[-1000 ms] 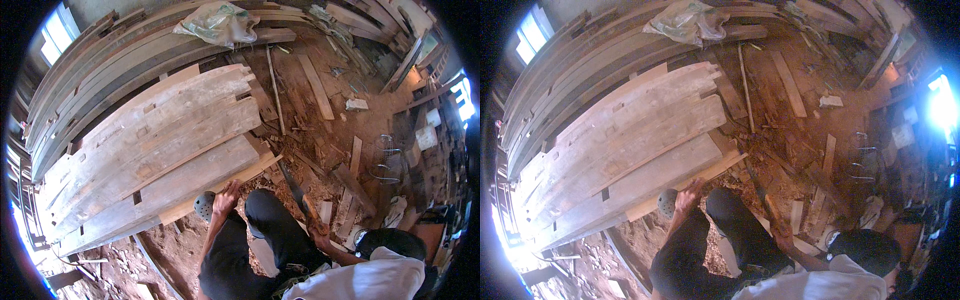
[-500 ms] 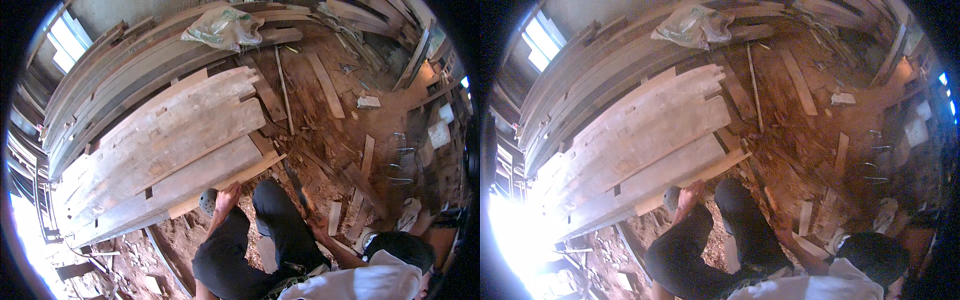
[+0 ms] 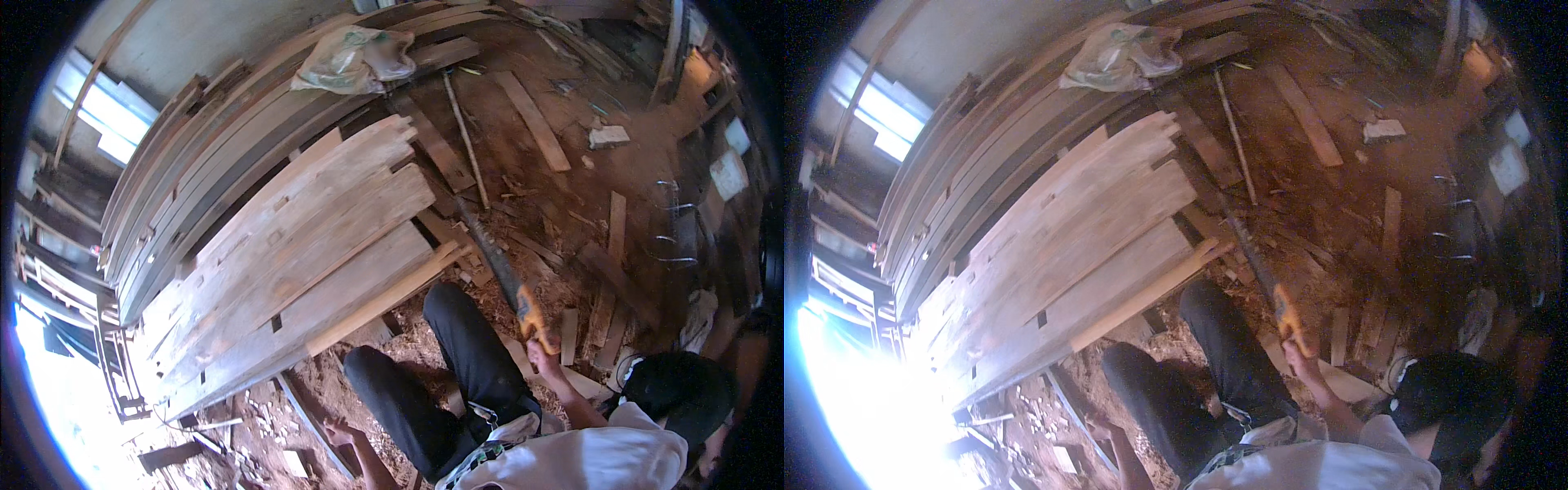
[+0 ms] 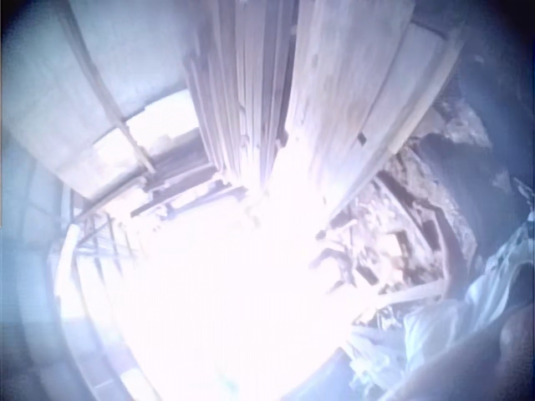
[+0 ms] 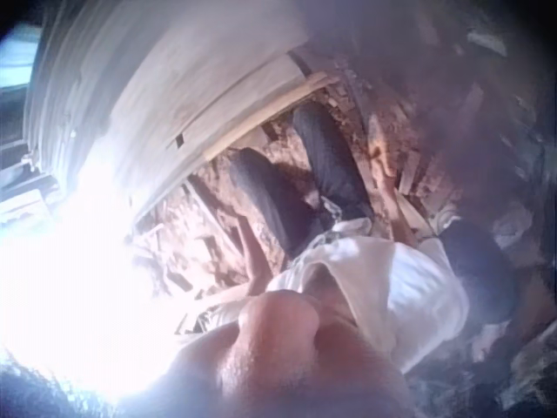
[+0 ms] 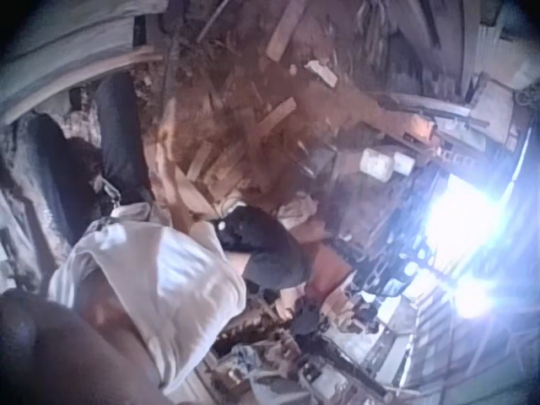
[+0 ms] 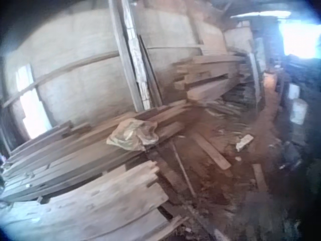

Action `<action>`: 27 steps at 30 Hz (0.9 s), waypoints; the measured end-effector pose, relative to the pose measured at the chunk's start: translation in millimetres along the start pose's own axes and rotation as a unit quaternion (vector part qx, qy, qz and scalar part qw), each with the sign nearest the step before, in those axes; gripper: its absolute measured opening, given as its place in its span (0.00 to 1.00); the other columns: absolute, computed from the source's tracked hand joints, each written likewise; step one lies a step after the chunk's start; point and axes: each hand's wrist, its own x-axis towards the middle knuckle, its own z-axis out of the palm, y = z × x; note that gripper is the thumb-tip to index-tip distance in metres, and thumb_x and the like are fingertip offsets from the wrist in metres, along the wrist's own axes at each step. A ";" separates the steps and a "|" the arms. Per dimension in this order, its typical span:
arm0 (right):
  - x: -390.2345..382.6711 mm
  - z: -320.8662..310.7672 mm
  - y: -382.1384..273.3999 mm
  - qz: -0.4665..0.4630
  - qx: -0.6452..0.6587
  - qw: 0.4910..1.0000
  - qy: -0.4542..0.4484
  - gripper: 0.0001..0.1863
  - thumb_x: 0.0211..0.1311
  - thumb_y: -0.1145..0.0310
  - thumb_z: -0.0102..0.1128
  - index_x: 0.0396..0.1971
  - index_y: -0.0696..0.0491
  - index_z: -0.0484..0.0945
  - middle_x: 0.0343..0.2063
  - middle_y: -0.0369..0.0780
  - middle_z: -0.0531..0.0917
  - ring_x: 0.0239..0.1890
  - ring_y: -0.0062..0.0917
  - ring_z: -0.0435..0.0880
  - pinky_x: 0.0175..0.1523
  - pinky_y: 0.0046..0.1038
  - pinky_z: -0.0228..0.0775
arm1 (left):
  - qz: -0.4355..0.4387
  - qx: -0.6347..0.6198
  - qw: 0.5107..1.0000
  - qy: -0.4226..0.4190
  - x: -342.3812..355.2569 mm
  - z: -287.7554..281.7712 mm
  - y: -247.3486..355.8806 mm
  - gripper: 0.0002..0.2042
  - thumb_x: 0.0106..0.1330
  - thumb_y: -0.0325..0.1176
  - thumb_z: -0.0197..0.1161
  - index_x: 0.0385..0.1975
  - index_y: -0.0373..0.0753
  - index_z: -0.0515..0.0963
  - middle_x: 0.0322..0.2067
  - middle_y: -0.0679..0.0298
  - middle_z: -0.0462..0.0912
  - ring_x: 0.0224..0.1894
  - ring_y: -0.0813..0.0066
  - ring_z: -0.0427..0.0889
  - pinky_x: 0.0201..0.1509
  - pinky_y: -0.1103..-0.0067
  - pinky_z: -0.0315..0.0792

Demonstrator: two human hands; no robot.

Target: The person sits on the floor and uses a hand saw to cut a wooden plank. They hold the plank with one hand and saw with the other, producing sawdust as they work.

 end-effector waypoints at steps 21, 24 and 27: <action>-24.1 -30.7 66.0 -0.057 -0.078 0.984 0.153 0.12 0.61 0.66 0.60 0.36 0.61 0.77 0.31 0.36 0.78 0.31 0.21 0.74 0.37 0.25 0.66 | -0.266 -0.236 0.931 -0.082 37.1 216.4 28.4 0.11 0.65 0.30 0.58 0.21 0.35 0.74 0.19 0.61 0.76 0.16 0.68 0.75 0.15 0.74 0.67; -17.3 -32.7 88.1 -0.028 -0.128 0.983 0.127 0.17 0.65 0.66 0.57 0.44 0.65 0.76 0.38 0.41 0.81 0.41 0.26 0.80 0.47 0.30 0.73 | -0.261 -0.238 0.935 -0.038 24.9 191.7 21.0 0.07 0.66 0.31 0.58 0.27 0.35 0.75 0.23 0.59 0.78 0.18 0.68 0.75 0.17 0.73 0.69; -12.1 -30.4 97.1 -0.037 -0.069 0.985 0.153 0.17 0.67 0.66 0.55 0.47 0.64 0.75 0.38 0.42 0.82 0.43 0.28 0.83 0.50 0.32 0.74 | -0.275 -0.217 0.936 -0.016 19.4 168.0 1.2 0.08 0.68 0.32 0.58 0.37 0.33 0.75 0.33 0.57 0.81 0.29 0.65 0.80 0.26 0.73 0.75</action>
